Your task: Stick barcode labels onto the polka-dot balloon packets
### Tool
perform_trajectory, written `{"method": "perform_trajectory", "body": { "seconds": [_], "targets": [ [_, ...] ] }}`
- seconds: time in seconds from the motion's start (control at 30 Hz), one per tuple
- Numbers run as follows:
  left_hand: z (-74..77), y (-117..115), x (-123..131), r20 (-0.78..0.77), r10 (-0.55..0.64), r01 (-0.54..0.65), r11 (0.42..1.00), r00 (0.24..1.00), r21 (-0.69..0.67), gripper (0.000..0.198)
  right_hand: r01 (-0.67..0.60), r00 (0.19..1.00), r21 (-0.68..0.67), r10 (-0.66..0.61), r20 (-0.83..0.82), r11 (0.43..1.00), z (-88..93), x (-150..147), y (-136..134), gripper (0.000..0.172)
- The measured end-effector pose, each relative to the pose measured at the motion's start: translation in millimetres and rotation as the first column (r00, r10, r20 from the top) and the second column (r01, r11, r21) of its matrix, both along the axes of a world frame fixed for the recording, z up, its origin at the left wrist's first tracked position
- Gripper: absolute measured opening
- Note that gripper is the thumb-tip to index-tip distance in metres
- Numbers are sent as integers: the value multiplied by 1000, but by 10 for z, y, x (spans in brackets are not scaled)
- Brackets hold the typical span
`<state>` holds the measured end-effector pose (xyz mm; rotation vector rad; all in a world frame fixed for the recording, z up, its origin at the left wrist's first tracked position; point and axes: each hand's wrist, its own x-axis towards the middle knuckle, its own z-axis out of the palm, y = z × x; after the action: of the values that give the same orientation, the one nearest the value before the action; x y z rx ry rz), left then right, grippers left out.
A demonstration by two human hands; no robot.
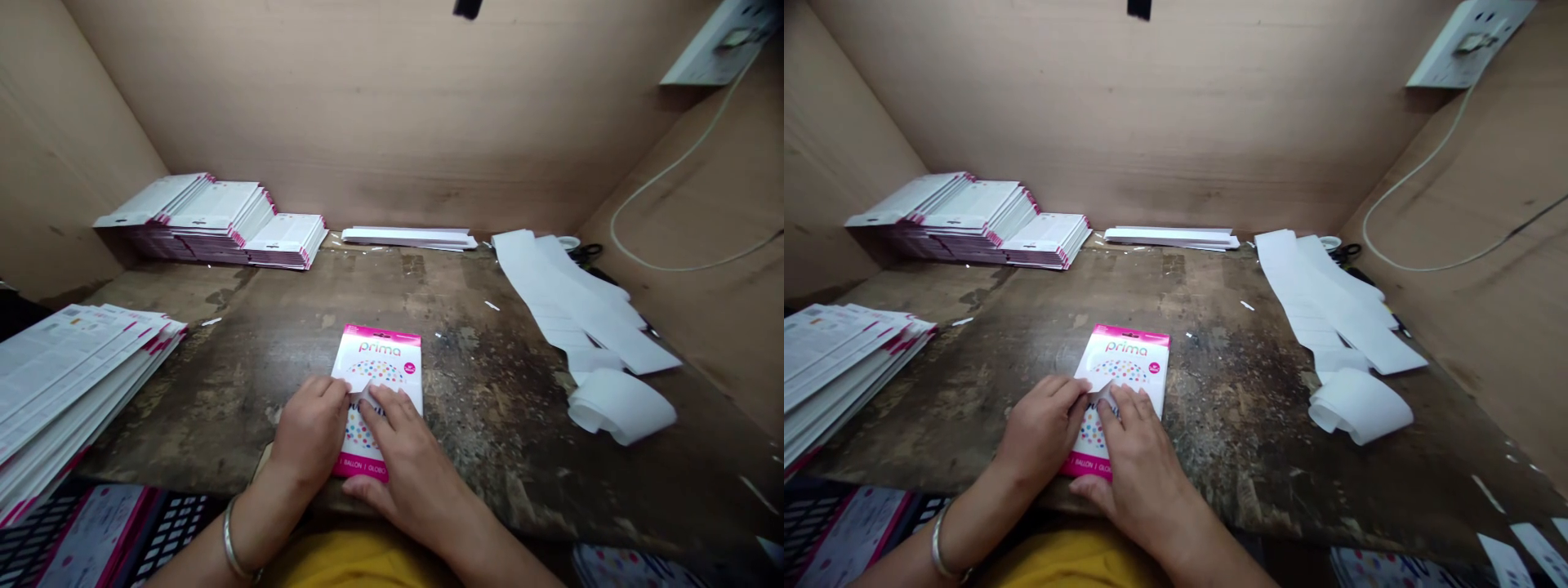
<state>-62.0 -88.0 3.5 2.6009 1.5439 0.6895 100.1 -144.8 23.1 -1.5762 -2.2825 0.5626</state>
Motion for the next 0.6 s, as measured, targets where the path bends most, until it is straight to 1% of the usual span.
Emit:
{"method": "perform_trajectory", "body": {
  "seconds": [0.13, 0.27, 0.33, 0.47, 0.53, 0.6],
  "targets": [
    [15, 1, 26, -64, -5, 6, 1000, 998, 9, 13, -1, 1000, -7, 1, -28, 1000, 10, -26, 9, 85],
    [32, 7, 30, -92, 2, 0, 1000, 996, 25, 13, -12, 999, 3, 12, -42, 1000, 5, -20, 10, 84],
    [45, 5, 32, -80, -4, 6, 1000, 997, 24, 13, -6, 998, 12, 7, -56, 1000, -1, -16, 7, 83],
    [51, -48, 61, -7, 9, -9, 1000, 1000, 6, 13, 4, 996, 31, -1, -87, 1000, -25, -18, -4, 84],
    [32, -101, 85, -6, -16, 16, 1000, 1000, 12, 13, 1, 994, 46, 5, -113, 999, -52, -14, -11, 83],
    [2, -154, 105, -25, -70, 71, 997, 997, 34, 14, 10, 989, 70, 1, -150, 998, -93, -1, -11, 81]
  ]
}}
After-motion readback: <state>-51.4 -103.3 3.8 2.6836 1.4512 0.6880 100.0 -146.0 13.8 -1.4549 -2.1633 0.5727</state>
